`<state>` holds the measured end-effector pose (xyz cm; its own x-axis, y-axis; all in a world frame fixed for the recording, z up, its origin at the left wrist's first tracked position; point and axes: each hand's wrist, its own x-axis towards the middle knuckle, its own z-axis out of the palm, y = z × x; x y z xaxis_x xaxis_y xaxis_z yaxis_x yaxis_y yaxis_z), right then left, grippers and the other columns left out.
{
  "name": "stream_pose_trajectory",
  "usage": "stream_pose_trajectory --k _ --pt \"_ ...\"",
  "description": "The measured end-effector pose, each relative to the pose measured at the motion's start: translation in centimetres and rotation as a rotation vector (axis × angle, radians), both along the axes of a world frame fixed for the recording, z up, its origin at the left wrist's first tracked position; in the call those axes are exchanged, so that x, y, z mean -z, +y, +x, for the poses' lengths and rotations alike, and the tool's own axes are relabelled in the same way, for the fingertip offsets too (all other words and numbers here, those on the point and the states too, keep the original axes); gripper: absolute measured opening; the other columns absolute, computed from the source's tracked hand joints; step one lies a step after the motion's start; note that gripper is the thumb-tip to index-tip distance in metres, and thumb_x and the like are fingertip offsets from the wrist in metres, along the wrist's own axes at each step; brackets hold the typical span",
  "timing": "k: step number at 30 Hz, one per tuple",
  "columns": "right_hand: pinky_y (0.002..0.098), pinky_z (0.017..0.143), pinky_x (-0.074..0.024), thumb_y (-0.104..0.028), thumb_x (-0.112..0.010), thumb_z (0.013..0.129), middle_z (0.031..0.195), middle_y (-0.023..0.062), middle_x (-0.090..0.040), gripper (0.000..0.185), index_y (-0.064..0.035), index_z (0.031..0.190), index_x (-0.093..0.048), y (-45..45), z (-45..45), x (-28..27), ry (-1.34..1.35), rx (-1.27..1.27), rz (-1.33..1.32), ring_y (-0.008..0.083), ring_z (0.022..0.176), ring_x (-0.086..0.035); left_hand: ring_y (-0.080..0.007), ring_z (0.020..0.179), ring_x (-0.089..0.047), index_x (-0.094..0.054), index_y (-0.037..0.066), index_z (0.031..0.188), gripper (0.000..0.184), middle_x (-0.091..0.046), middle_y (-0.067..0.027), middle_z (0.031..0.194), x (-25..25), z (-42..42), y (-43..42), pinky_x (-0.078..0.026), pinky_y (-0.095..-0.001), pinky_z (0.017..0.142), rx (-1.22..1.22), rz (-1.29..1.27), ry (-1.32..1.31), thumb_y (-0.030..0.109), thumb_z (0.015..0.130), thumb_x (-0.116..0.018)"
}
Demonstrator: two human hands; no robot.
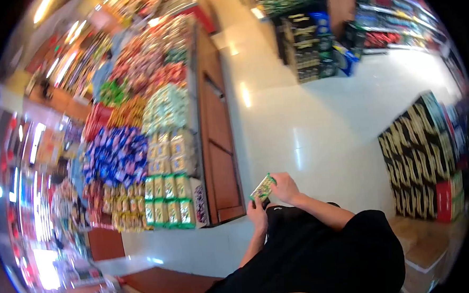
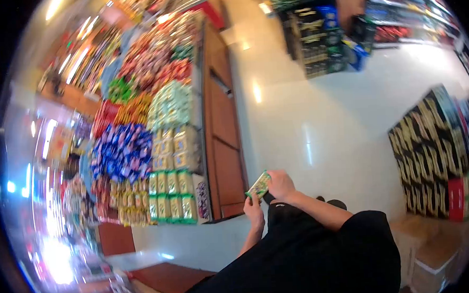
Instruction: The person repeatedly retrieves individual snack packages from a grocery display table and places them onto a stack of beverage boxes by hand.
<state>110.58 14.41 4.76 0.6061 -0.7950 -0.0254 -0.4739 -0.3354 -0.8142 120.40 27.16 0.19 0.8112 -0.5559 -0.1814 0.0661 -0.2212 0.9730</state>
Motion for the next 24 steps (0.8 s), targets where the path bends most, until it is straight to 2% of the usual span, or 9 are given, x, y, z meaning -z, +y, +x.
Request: stream_pose_trajectory --k 3,5,8,11,12,15,16,19,24 --pt "0.0471 0.084 -0.0480 -0.008 -0.059 0.079 0.095 0.0216 -0.065 0.034 -0.0014 0.112 -0.059 -1.7 -8.8 -0.3 -0.012 0.316 -0.021 0.0407 0.093 -0.060 -0.0078 0.066 -0.048 -0.063 -0.004 0.096 0.025 -0.059 -0.0009 0.073 -0.5 -5.4 -3.3 -0.040 -0.0264 0.059 0.330 0.013 -0.006 0.020 0.096 -0.055" --pt "0.0505 0.082 -0.0476 -0.009 -0.058 0.080 0.090 0.0226 -0.065 0.029 -0.0032 0.109 -0.059 -2.3 -13.8 -0.6 -0.028 0.499 0.041 0.0433 0.087 -0.060 -0.0077 0.064 -0.045 -0.064 -0.004 0.093 0.028 -0.055 -0.0007 0.067 0.9 -7.5 -5.3 -0.038 -0.0274 0.056 0.535 0.095 -0.137 0.023 0.094 -0.056" --pt "0.0510 0.078 -0.0486 -0.010 -0.058 0.080 0.090 0.0215 -0.065 0.031 -0.0042 0.111 -0.059 -2.2 -20.1 1.7 -0.001 0.663 0.031 0.0423 0.084 -0.062 -0.0090 0.060 -0.044 -0.065 -0.003 0.092 0.029 -0.052 -0.0003 0.062 0.6 -11.9 -8.0 -0.036 -0.0288 0.054 0.783 0.221 -0.197 0.025 0.092 -0.056" --pt "0.0450 0.075 -0.0503 -0.011 -0.062 0.079 0.091 0.0186 -0.068 0.032 -0.0025 0.110 -0.062 -0.7 -25.4 2.9 0.047 0.906 0.061 0.0346 0.084 -0.065 -0.0075 0.061 -0.045 -0.066 -0.002 0.093 0.029 -0.054 0.0006 0.065 -1.2 -16.6 -10.6 -0.037 -0.0266 0.055 1.021 0.317 -0.206 0.026 0.092 -0.058" --pt "0.0447 0.076 -0.0500 -0.012 -0.063 0.079 0.089 0.0183 -0.068 0.032 -0.0035 0.109 -0.063 -0.1 -27.3 1.5 0.041 0.972 0.056 0.0338 0.084 -0.065 -0.0087 0.062 -0.048 -0.068 -0.002 0.096 0.031 -0.057 -0.0011 0.066 -0.5 -17.7 -11.4 -0.038 -0.0278 0.055 1.088 0.328 -0.250 0.027 0.092 -0.058" --pt "0.0442 0.078 -0.0498 -0.015 -0.062 0.079 0.088 0.0183 -0.068 0.031 -0.0045 0.108 -0.064 1.2 -33.8 -1.1 0.115 1.069 0.256 0.0335 0.085 -0.065 -0.0204 0.064 -0.059 -0.067 -0.003 0.100 0.033 -0.061 -0.0118 0.066 1.5 -23.0 -14.2 -0.046 -0.0348 0.062 1.243 0.289 -0.353 0.027 0.091 -0.058" --pt "0.0438 0.080 -0.0493 -0.017 -0.062 0.081 0.092 0.0182 -0.068 0.029 -0.0058 0.107 -0.065 1.2 -35.2 2.2 0.020 1.133 0.230 0.0344 0.087 -0.065 -0.0225 0.068 -0.060 -0.067 -0.003 0.102 0.034 -0.062 -0.0137 0.070 1.6 -25.1 -15.2 -0.046 -0.0359 0.065 1.317 0.296 -0.391 0.028 0.091 -0.058" --pt "0.0463 0.077 -0.0506 -0.017 -0.061 0.078 0.090 0.0178 -0.067 0.025 -0.0065 0.100 -0.064 1.5 -41.9 3.0 -0.037 1.341 0.115 0.0377 0.086 -0.063 -0.0278 0.076 -0.063 -0.066 -0.001 0.105 0.034 -0.064 -0.0179 0.078 1.9 -32.6 -18.6 -0.048 -0.0388 0.071 1.505 0.288 -0.513 0.029 0.090 -0.058" --pt "0.0445 0.078 -0.0498 -0.019 -0.063 0.079 0.099 0.0182 -0.067 0.031 -0.0067 0.108 -0.065 0.5 -54.9 3.5 0.038 1.521 0.173 0.0377 0.090 -0.063 -0.0317 0.081 -0.061 -0.065 0.000 0.106 0.033 -0.063 -0.0204 0.086 2.7 -48.6 -23.8 -0.048 -0.0412 0.073 1.706 0.090 -0.654 0.027 0.090 -0.057"
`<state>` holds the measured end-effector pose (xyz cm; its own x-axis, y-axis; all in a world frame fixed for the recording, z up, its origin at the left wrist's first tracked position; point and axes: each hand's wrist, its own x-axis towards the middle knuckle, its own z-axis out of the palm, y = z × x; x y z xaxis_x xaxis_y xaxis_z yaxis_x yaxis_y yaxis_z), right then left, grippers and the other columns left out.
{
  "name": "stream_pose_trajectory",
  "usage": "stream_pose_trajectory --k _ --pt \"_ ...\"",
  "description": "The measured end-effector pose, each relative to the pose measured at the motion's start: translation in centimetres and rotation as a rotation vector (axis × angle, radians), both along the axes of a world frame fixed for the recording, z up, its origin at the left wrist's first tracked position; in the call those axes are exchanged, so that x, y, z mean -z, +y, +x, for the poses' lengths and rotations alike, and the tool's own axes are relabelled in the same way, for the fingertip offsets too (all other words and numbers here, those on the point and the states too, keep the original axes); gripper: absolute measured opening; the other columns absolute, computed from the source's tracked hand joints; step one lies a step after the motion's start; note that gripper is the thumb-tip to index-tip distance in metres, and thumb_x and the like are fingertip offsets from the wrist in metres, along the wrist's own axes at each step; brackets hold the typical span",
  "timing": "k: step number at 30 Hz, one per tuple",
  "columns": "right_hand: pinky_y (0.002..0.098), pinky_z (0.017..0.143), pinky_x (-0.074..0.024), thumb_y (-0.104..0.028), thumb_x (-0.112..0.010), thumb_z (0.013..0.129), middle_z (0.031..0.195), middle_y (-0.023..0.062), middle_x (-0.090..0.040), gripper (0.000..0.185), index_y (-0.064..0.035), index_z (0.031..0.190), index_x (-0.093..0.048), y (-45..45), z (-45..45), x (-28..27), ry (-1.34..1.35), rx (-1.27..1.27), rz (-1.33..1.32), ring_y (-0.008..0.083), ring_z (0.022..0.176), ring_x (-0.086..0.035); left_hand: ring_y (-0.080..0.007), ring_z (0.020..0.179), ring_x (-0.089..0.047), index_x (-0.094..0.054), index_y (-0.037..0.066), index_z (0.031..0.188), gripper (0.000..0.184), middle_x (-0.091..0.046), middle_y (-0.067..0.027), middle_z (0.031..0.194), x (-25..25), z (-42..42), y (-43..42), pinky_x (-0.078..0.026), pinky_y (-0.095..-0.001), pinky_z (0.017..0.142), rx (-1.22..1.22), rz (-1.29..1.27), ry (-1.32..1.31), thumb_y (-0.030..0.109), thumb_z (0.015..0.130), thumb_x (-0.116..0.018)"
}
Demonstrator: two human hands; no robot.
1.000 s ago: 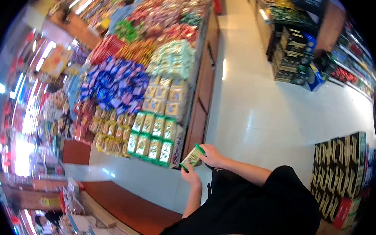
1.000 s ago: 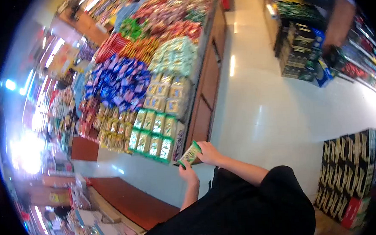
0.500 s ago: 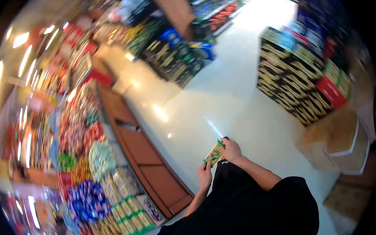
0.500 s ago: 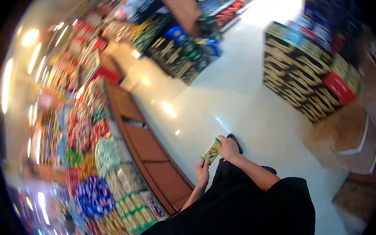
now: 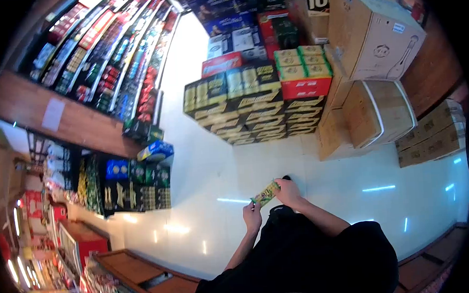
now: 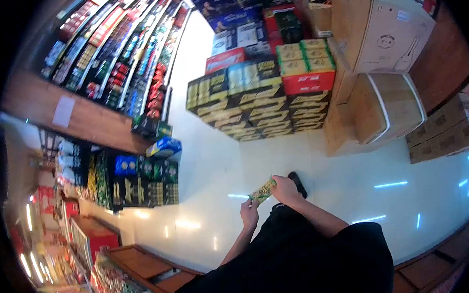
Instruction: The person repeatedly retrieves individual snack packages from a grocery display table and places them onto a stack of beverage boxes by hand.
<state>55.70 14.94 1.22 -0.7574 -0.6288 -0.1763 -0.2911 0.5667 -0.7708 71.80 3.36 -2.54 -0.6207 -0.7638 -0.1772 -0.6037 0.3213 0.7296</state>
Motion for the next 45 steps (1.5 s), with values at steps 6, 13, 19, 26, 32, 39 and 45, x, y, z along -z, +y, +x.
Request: stream_pose_trajectory --k 6,13,19,26,32,39,45 --pt "0.0404 0.078 -0.0511 -0.019 -0.068 0.079 0.096 0.0211 -0.066 0.039 0.0022 0.111 -0.059 1.8 -15.1 -2.0 0.092 0.220 0.001 0.0358 0.090 -0.064 -0.0318 0.076 -0.059 -0.063 -0.002 0.096 0.028 -0.060 -0.0197 0.077 -5.8 -19.9 -2.9 -0.048 -0.0415 0.071 0.354 0.287 0.048 0.024 0.088 -0.058" --pt "0.0368 0.079 -0.0508 -0.015 -0.067 0.080 0.097 0.0186 -0.065 0.037 0.0012 0.112 -0.060 4.5 -25.7 -2.6 0.096 0.625 -0.047 0.0295 0.087 -0.064 -0.0206 0.063 -0.059 -0.061 -0.002 0.092 0.021 -0.062 -0.0112 0.071 -6.0 -36.2 -3.0 -0.046 -0.0349 0.059 0.689 0.207 0.144 0.017 0.086 -0.062" --pt "0.0386 0.081 -0.0499 -0.014 -0.067 0.079 0.100 0.0187 -0.063 0.038 0.0026 0.112 -0.059 4.8 -35.0 -4.4 0.296 0.681 -0.169 0.0298 0.089 -0.064 -0.0313 0.077 -0.059 -0.058 -0.003 0.101 0.030 -0.059 -0.0200 0.080 -8.7 -46.7 -1.9 -0.048 -0.0409 0.071 0.695 0.351 0.185 0.020 0.083 -0.065" --pt "0.0437 0.092 -0.0439 -0.019 -0.066 0.080 0.112 0.0215 -0.058 0.050 0.0014 0.123 -0.051 4.0 -47.5 -3.8 0.260 0.648 -0.012 0.0365 0.105 -0.056 -0.0274 0.069 -0.064 -0.057 -0.009 0.108 0.036 -0.065 -0.0161 0.077 -5.9 -59.3 -1.6 -0.050 -0.0376 0.065 0.658 0.023 0.156 0.019 0.086 -0.063" --pt "0.0487 0.101 -0.0338 -0.022 -0.066 0.080 0.126 0.0241 -0.050 0.062 0.0024 0.130 -0.041 2.5 -53.2 -3.3 0.276 0.516 -0.002 0.0399 0.116 -0.047 -0.0267 0.062 -0.060 -0.055 -0.008 0.093 0.034 -0.060 -0.0142 0.070 -4.6 -65.9 -1.9 -0.046 -0.0374 0.057 0.638 0.077 0.148 0.024 0.087 -0.064" --pt "0.0515 0.110 -0.0227 -0.022 -0.066 0.081 0.139 0.0311 -0.036 0.066 0.0040 0.133 -0.036 1.8 -54.5 -3.1 0.211 0.391 0.051 0.0463 0.130 -0.032 -0.0306 0.093 -0.062 -0.053 -0.007 0.123 0.045 -0.062 -0.0220 0.104 -4.2 -67.9 -1.1 -0.050 -0.0363 0.080 0.564 0.185 0.104 0.018 0.087 -0.063" --pt "0.0520 0.111 -0.0233 -0.020 -0.064 0.083 0.142 0.0310 -0.031 0.060 0.0049 0.131 -0.040 1.4 -53.5 -1.8 0.327 0.273 0.126 0.0462 0.132 -0.029 -0.0271 0.102 -0.061 -0.053 -0.004 0.125 0.041 -0.059 -0.0206 0.115 -6.9 -64.3 -1.2 -0.049 -0.0356 0.087 0.500 0.133 0.277 0.012 0.088 -0.061"
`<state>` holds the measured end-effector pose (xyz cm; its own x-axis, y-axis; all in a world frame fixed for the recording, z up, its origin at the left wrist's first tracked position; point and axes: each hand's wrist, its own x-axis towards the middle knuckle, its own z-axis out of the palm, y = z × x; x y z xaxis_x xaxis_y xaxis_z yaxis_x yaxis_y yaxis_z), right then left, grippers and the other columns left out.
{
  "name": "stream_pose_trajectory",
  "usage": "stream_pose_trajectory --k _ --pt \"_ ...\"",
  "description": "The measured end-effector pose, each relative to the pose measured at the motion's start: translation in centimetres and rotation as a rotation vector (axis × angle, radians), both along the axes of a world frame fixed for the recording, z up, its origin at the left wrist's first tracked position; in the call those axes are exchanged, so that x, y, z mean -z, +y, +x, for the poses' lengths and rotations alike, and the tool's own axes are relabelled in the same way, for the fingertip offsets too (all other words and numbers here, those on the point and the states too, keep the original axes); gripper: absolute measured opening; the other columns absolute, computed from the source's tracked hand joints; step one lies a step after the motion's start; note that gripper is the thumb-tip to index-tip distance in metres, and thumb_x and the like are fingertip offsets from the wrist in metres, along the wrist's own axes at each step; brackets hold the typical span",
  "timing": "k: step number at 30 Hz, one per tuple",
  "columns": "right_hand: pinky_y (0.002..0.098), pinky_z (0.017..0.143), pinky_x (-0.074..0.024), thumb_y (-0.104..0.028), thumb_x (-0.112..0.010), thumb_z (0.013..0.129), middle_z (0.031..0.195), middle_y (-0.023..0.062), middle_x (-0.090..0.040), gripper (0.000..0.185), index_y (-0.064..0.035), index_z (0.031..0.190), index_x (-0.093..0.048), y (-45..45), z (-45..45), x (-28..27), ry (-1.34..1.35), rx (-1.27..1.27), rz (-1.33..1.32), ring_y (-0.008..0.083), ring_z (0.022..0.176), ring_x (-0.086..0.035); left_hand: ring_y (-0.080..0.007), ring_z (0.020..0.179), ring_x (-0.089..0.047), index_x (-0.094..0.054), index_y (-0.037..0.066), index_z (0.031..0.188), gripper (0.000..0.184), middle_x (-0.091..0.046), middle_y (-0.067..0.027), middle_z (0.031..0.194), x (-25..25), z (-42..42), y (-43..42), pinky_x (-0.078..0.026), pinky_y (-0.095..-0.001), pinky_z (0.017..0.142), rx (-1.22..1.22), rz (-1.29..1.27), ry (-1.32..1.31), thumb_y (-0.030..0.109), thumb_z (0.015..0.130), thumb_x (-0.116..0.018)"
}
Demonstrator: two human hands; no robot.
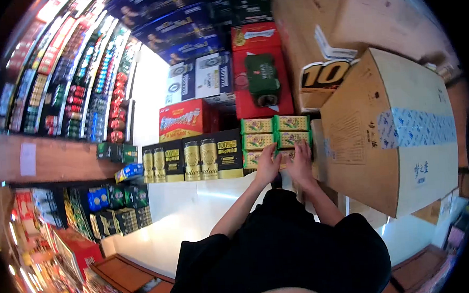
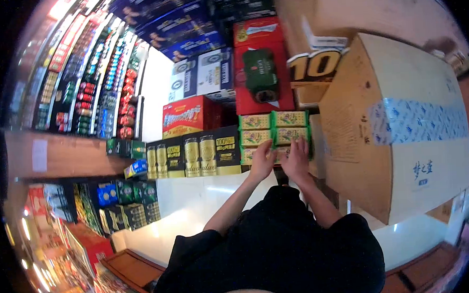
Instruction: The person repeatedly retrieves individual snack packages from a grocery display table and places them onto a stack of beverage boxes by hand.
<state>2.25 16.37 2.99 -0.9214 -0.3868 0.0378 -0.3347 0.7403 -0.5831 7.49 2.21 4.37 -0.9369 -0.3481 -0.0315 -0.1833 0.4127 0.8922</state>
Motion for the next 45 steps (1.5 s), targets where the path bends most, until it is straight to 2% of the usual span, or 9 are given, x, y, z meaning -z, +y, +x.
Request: stream_pose_trajectory --k 10,20,28,31,34,35,38,41,45 --pt "0.0510 0.110 -0.0253 -0.023 -0.066 0.083 0.141 0.0301 -0.033 0.055 0.0032 0.127 -0.045 -6.9 9.2 -5.2 0.044 -0.398 0.021 0.0463 0.131 -0.029 -0.0192 0.090 -0.064 -0.059 -0.001 0.114 0.029 -0.067 -0.0137 0.099 -2.2 23.5 -3.0 -0.051 -0.0308 0.082 -0.386 0.259 -0.085 0.017 0.091 -0.062" --pt "0.0462 0.098 -0.0396 -0.021 -0.065 0.080 0.119 0.0261 -0.054 0.047 0.0053 0.116 -0.052 -14.8 43.9 -2.5 -0.189 -1.467 -0.077 0.0417 0.113 -0.050 -0.0132 0.072 -0.058 -0.059 0.000 0.106 0.021 -0.062 -0.0072 0.078 1.0 56.2 4.8 -0.049 -0.0296 0.069 -1.225 0.485 0.012 0.014 0.095 -0.049" --pt "0.0445 0.092 -0.0453 -0.021 -0.057 0.085 0.111 0.0273 -0.059 0.040 0.0080 0.112 -0.054 -9.3 67.3 -5.0 -0.449 -2.256 0.196 0.0419 0.104 -0.057 -0.0163 0.100 -0.056 -0.049 -0.001 0.116 0.023 -0.061 -0.0106 0.105 3.1 69.4 15.3 -0.046 -0.0300 0.085 -1.708 0.327 0.568 0.012 0.098 -0.046" --pt "0.0440 0.091 -0.0459 -0.024 -0.059 0.085 0.110 0.0254 -0.060 0.044 0.0087 0.114 -0.054 -8.1 72.9 -6.2 -0.539 -2.378 0.532 0.0404 0.103 -0.058 -0.0162 0.095 -0.055 -0.047 -0.001 0.111 0.021 -0.060 -0.0125 0.102 1.2 73.1 18.5 -0.046 -0.0301 0.081 -1.990 0.409 0.349 0.017 0.100 -0.047" --pt "0.0438 0.090 -0.0460 -0.027 -0.060 0.085 0.110 0.0242 -0.061 0.047 0.0088 0.115 -0.054 -6.9 78.2 -1.7 -0.459 -2.606 0.446 0.0388 0.103 -0.058 -0.0162 0.088 -0.053 -0.045 0.000 0.100 0.022 -0.058 -0.0129 0.095 3.8 76.4 21.3 -0.045 -0.0307 0.075 -2.259 0.507 0.261 0.022 0.100 -0.049" --pt "0.0435 0.090 -0.0458 -0.028 -0.060 0.085 0.110 0.0240 -0.061 0.048 0.0086 0.115 -0.054 -6.4 80.1 -1.0 -0.430 -2.639 0.431 0.0383 0.104 -0.058 -0.0196 0.070 -0.051 -0.038 0.002 0.095 0.031 -0.053 -0.0116 0.078 4.7 77.5 21.8 -0.044 -0.0366 0.064 -2.384 0.228 0.260 0.029 0.098 -0.053" --pt "0.0428 0.093 -0.0448 -0.030 -0.060 0.086 0.113 0.0239 -0.060 0.049 0.0081 0.116 -0.054 -5.1 86.6 -2.9 -0.402 -2.724 0.436 0.0372 0.106 -0.057 -0.0207 0.064 -0.045 -0.037 0.002 0.093 0.031 -0.047 -0.0097 0.073 6.1 82.5 23.0 -0.042 -0.0369 0.061 -2.569 0.169 0.238 0.026 0.097 -0.056" --pt "0.0423 0.095 -0.0442 -0.027 -0.061 0.086 0.116 0.0241 -0.059 0.046 0.0066 0.117 -0.054 -4.2 94.4 -3.7 -0.445 -2.780 0.457 0.0370 0.109 -0.056 -0.0206 0.062 -0.041 -0.037 0.002 0.086 0.032 -0.043 -0.0096 0.070 7.9 89.0 24.0 -0.038 -0.0375 0.057 -2.664 -0.267 -0.067 0.024 0.094 -0.059" --pt "0.0411 0.091 -0.0475 -0.023 -0.062 0.086 0.114 0.0227 -0.060 0.042 0.0019 0.119 -0.056 -3.3 104.3 -2.3 -0.539 -2.826 0.268 0.0354 0.106 -0.060 -0.0171 0.055 -0.031 -0.035 0.002 0.068 0.038 -0.031 -0.0076 0.058 0.7 98.3 25.3 -0.030 -0.0372 0.049 -2.894 0.237 -0.013 0.016 0.090 -0.062"
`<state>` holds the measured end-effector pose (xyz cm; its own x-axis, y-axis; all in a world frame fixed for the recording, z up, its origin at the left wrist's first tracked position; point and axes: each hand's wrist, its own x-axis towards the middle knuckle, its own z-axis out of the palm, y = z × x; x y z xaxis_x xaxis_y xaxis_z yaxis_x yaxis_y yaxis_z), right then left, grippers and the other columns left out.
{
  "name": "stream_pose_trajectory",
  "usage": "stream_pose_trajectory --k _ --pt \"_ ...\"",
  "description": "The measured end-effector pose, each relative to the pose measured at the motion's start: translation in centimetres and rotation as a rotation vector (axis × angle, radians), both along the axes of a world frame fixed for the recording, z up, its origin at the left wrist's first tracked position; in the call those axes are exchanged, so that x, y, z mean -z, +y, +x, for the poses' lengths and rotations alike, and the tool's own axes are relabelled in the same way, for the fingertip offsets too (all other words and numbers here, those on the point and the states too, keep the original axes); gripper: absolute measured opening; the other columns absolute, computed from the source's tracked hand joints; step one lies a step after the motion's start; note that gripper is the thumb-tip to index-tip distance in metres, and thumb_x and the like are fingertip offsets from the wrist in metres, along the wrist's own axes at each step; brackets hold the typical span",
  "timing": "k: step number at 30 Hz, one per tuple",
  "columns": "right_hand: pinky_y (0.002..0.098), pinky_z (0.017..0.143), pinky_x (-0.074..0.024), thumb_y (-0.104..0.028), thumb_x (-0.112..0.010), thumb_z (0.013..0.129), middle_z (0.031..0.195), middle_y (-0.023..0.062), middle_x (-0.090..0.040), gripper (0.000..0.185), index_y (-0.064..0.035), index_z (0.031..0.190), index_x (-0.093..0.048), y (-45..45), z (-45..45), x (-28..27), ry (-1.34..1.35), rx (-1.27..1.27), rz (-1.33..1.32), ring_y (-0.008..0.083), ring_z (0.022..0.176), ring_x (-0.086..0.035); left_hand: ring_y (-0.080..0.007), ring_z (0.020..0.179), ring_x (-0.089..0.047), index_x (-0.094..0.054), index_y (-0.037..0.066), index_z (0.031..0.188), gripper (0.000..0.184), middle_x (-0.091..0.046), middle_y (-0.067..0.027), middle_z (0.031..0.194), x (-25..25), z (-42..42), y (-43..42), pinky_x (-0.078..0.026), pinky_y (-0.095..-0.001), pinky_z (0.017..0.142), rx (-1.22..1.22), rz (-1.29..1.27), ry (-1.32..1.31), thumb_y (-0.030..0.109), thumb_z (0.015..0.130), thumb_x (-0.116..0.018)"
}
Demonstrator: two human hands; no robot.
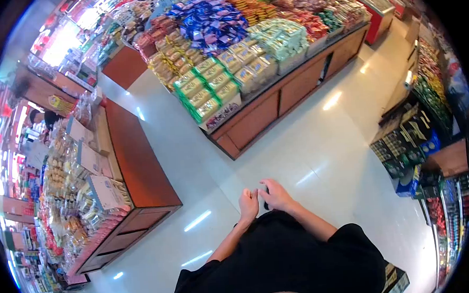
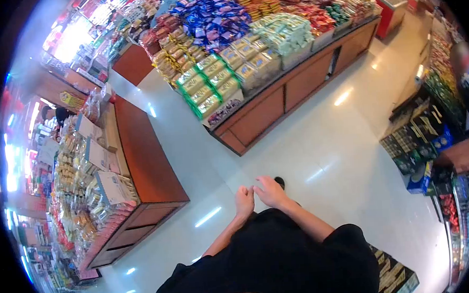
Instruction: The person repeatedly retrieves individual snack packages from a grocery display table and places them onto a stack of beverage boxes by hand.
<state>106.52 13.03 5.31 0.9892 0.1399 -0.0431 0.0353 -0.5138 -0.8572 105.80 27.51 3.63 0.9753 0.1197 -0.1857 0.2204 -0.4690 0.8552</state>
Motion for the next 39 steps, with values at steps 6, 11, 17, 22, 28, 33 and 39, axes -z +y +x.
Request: stream_pose_trajectory --k 6,11,17,22,28,33,39 --pt "0.0396 0.075 -0.0502 0.004 -0.049 0.077 0.094 0.0179 -0.065 0.016 -0.0010 0.089 -0.058 1.2 12.3 -2.7 -0.152 0.059 0.252 0.0344 0.085 -0.062 -0.0085 0.056 -0.025 -0.025 0.004 0.061 0.044 -0.023 0.0004 0.056 -0.8 9.7 2.6 -0.024 -0.0332 0.046 -0.211 -0.114 -0.190 0.008 0.086 -0.060" --pt "0.0368 0.069 -0.0497 0.009 -0.046 0.073 0.084 0.0165 -0.064 0.012 -0.0005 0.075 -0.054 2.9 18.8 -3.7 -0.152 0.093 0.390 0.0309 0.080 -0.063 -0.0068 0.056 -0.024 -0.024 0.007 0.060 0.040 -0.023 0.0043 0.057 -1.2 15.7 3.9 -0.019 -0.0313 0.046 -0.241 -0.151 -0.200 0.003 0.079 -0.059" --pt "0.0327 0.056 -0.0474 0.012 -0.046 0.067 0.064 0.0128 -0.060 0.015 -0.0016 0.063 -0.048 6.0 26.0 -2.4 -0.207 0.135 0.366 0.0251 0.063 -0.061 -0.0062 0.059 -0.027 -0.027 0.008 0.061 0.041 -0.026 0.0045 0.060 -1.5 25.6 7.2 -0.024 -0.0291 0.048 -0.253 -0.219 -0.125 0.007 0.083 -0.062" --pt "0.0325 0.058 -0.0489 0.007 -0.052 0.071 0.065 0.0139 -0.062 0.009 -0.0001 0.066 -0.053 9.4 34.5 -2.9 -0.228 0.239 0.192 0.0273 0.062 -0.062 -0.0084 0.065 -0.033 -0.036 0.008 0.071 0.034 -0.034 0.0034 0.068 -0.2 36.4 11.6 -0.032 -0.0275 0.056 -0.292 -0.342 -0.184 0.017 0.086 -0.066" --pt "0.0426 0.095 -0.0428 -0.019 -0.063 0.083 0.117 0.0210 -0.059 0.035 -0.0012 0.114 -0.059 14.0 46.7 -3.6 -0.086 0.195 -0.035 0.0362 0.109 -0.055 -0.0128 0.080 -0.042 -0.046 0.004 0.105 0.039 -0.043 -0.0037 0.092 -0.1 47.7 15.1 -0.039 -0.0277 0.072 -0.390 -0.362 -0.122 0.030 0.087 -0.069" --pt "0.0448 0.103 -0.0360 -0.024 -0.063 0.085 0.133 0.0218 -0.049 0.047 0.0009 0.123 -0.053 16.9 52.0 -3.1 -0.112 0.253 -0.128 0.0400 0.120 -0.046 -0.0141 0.083 -0.043 -0.045 0.003 0.110 0.047 -0.044 -0.0059 0.097 2.0 52.5 16.5 -0.041 -0.0289 0.075 -0.385 -0.234 -0.117 0.033 0.085 -0.071" --pt "0.0433 0.102 -0.0379 -0.025 -0.068 0.083 0.130 0.0200 -0.052 0.044 -0.0004 0.117 -0.056 18.4 52.7 -1.1 -0.102 0.341 -0.086 0.0371 0.118 -0.048 -0.0156 0.085 -0.047 -0.045 -0.001 0.109 0.042 -0.048 -0.0071 0.096 2.6 52.7 17.3 -0.042 -0.0296 0.076 -0.389 -0.440 -0.096 0.028 0.088 -0.068"
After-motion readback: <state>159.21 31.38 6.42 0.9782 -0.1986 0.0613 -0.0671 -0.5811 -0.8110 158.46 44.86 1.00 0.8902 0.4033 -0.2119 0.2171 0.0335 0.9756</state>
